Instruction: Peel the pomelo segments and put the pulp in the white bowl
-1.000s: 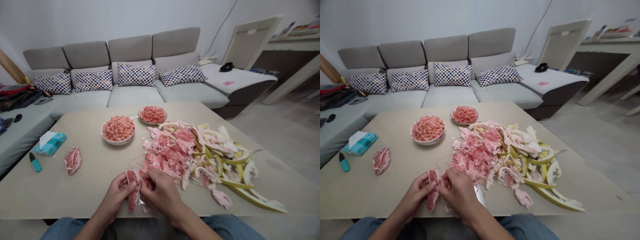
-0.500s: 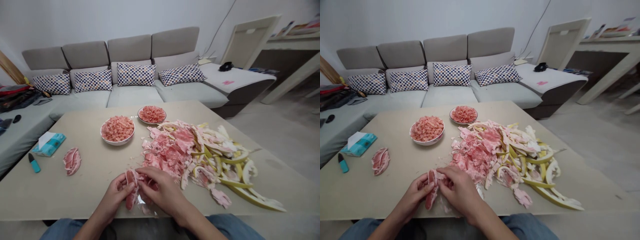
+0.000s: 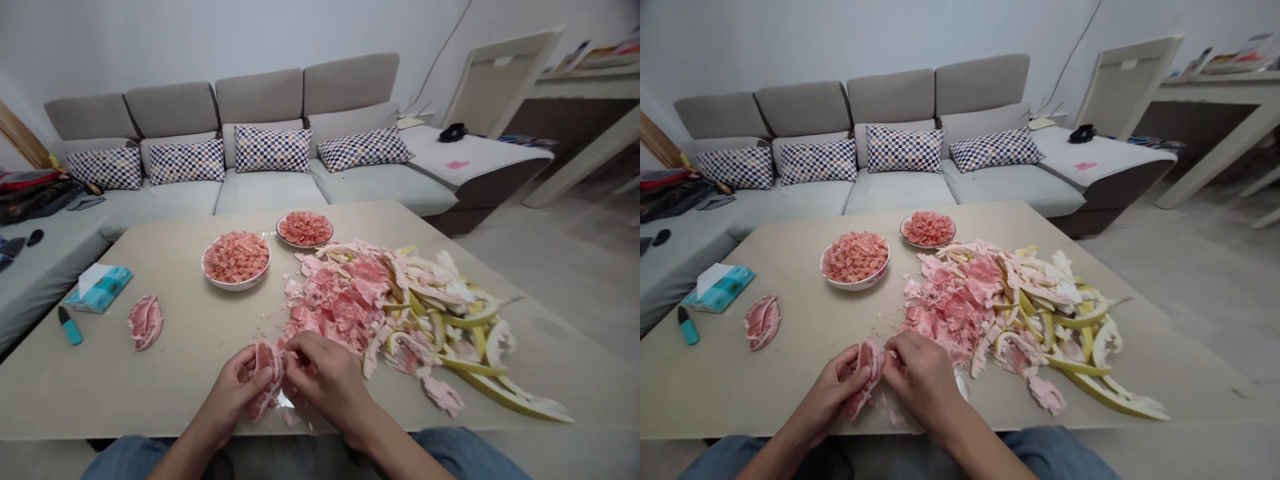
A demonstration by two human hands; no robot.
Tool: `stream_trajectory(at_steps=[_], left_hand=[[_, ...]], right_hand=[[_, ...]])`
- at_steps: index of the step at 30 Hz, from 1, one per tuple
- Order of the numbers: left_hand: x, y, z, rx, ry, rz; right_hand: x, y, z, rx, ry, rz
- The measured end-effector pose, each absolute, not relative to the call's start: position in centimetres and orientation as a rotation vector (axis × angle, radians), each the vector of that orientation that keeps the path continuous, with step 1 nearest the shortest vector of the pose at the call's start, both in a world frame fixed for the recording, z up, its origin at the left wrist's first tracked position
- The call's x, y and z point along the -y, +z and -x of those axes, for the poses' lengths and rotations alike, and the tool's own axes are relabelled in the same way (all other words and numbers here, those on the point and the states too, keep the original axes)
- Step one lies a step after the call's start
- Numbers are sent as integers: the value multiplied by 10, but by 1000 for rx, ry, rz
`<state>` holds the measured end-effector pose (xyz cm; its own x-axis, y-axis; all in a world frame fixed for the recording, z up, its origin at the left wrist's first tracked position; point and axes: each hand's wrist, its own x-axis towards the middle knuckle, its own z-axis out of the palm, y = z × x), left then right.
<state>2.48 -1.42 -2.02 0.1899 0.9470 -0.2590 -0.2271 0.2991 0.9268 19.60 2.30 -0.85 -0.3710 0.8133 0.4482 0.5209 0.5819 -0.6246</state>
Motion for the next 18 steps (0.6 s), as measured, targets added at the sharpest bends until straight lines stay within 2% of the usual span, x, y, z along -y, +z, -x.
stream_trajectory(at_steps=[11, 18], left_hand=[[16, -20, -22, -960, 943, -831], [16, -19, -23, -991, 957, -884]], right_hand=[[-34, 4, -210, 1920, 590, 1081], [-31, 3, -208, 2022, 662, 1007]])
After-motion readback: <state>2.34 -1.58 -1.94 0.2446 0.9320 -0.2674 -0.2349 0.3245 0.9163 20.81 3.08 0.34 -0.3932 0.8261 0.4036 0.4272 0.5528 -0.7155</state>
